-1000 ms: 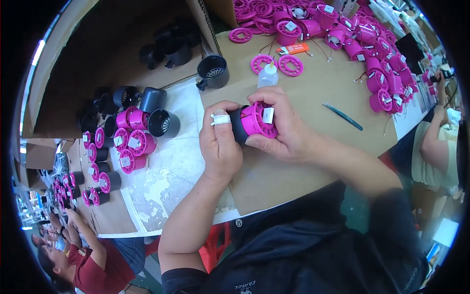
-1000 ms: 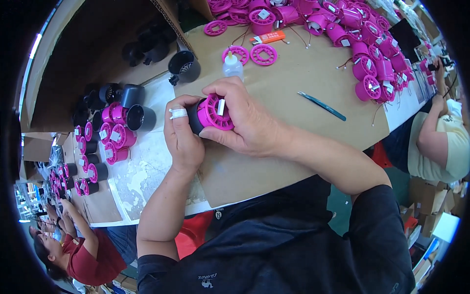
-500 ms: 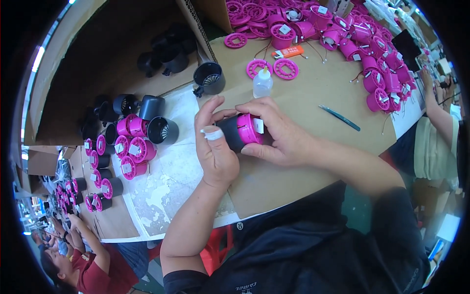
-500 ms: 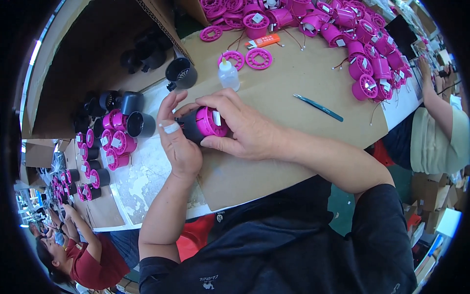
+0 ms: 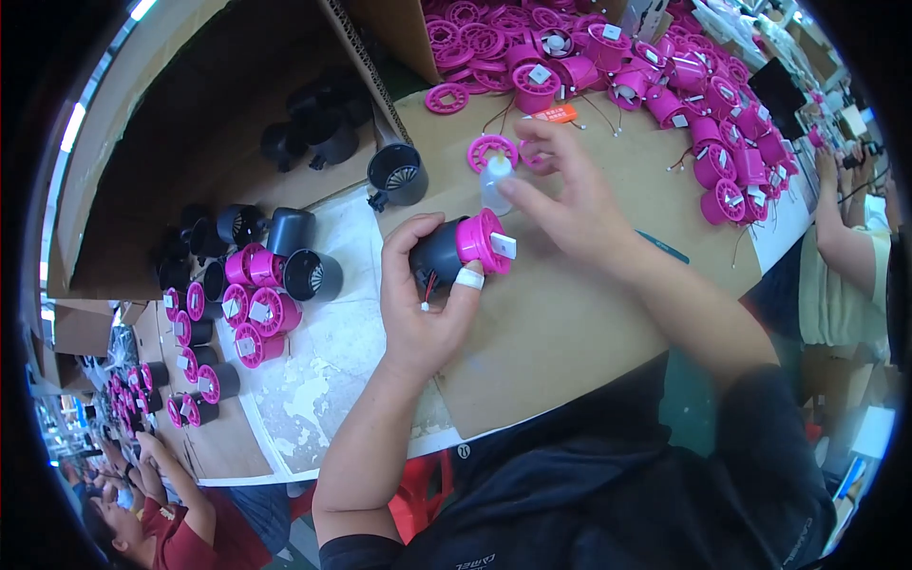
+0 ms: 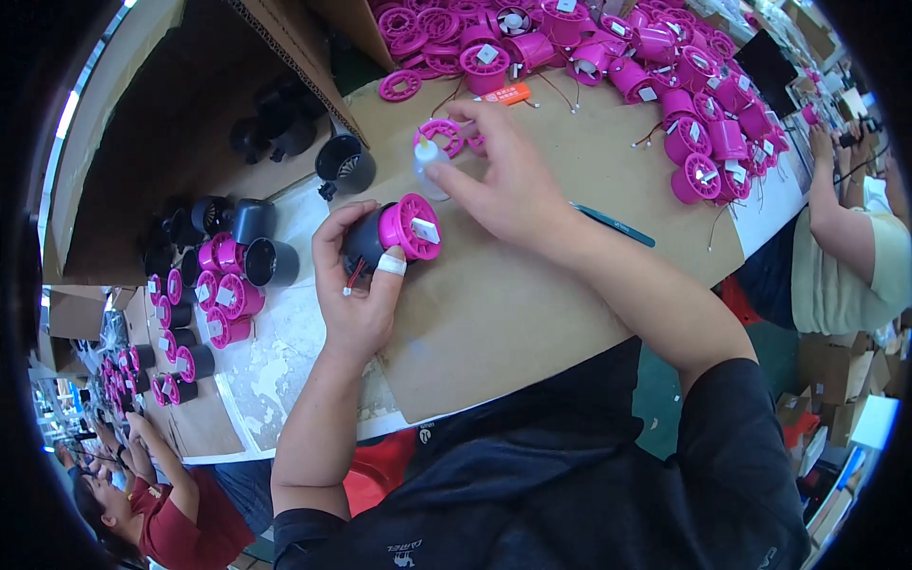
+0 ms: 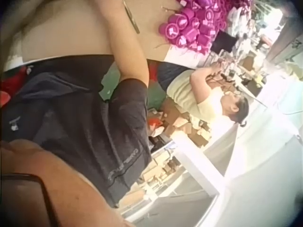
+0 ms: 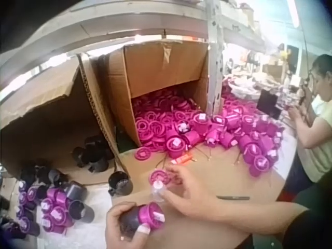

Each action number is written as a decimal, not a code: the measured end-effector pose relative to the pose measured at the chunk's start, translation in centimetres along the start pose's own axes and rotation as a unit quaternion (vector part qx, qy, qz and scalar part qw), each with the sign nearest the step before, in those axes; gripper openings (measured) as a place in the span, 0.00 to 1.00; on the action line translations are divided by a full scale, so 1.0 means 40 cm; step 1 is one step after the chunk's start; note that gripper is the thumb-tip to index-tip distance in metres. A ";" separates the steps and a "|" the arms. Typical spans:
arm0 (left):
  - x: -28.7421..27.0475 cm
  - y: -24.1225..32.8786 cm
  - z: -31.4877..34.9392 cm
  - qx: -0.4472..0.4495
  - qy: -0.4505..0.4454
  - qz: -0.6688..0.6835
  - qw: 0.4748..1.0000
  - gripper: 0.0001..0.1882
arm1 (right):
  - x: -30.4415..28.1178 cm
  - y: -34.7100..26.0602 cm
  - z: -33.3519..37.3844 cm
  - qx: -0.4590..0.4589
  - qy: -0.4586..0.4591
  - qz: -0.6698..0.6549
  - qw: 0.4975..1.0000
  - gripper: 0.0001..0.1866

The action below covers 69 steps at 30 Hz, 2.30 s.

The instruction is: Assemble plastic components by applying glue and joining parts at a factory workstation.

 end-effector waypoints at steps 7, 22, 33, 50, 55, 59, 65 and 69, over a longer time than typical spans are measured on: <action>-0.004 0.036 -0.006 0.102 0.019 -0.084 0.991 0.32 | 0.062 0.051 -0.033 0.034 -0.062 -0.021 0.997 0.25; -0.016 0.091 -0.004 0.246 0.049 -0.200 0.947 0.33 | -0.095 -0.068 -0.034 0.010 -0.020 -0.243 0.970 0.31; 0.001 0.100 0.001 0.259 0.034 -0.226 0.938 0.35 | -0.080 -0.082 -0.017 0.036 -0.013 -0.308 0.951 0.31; 0.007 0.104 0.003 0.267 0.028 -0.241 0.933 0.35 | -0.084 -0.085 -0.016 0.019 -0.022 -0.251 0.967 0.31; 0.007 0.104 0.003 0.264 0.027 -0.245 0.932 0.34 | -0.088 -0.087 -0.017 0.013 -0.016 -0.244 0.969 0.31; 0.008 0.108 0.005 0.259 0.030 -0.252 0.932 0.33 | -0.090 -0.090 -0.017 0.009 -0.013 -0.241 0.970 0.30; -0.042 -0.010 -0.018 -0.063 0.088 0.061 0.992 0.25 | -0.097 -0.067 -0.016 0.061 0.000 -0.320 0.945 0.31; -0.012 -0.099 0.010 -0.276 0.117 0.400 0.866 0.23 | -0.082 -0.090 -0.008 0.034 -0.014 -0.357 0.934 0.31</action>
Point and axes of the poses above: each hand's wrist, its own z-axis away from the middle knuckle, its own x-axis out of the palm, y = z × x, the point moved 10 cm from there along -z, towards the middle knuckle, and after that the axes turned 1 degree about y, right-handed, at the moved point
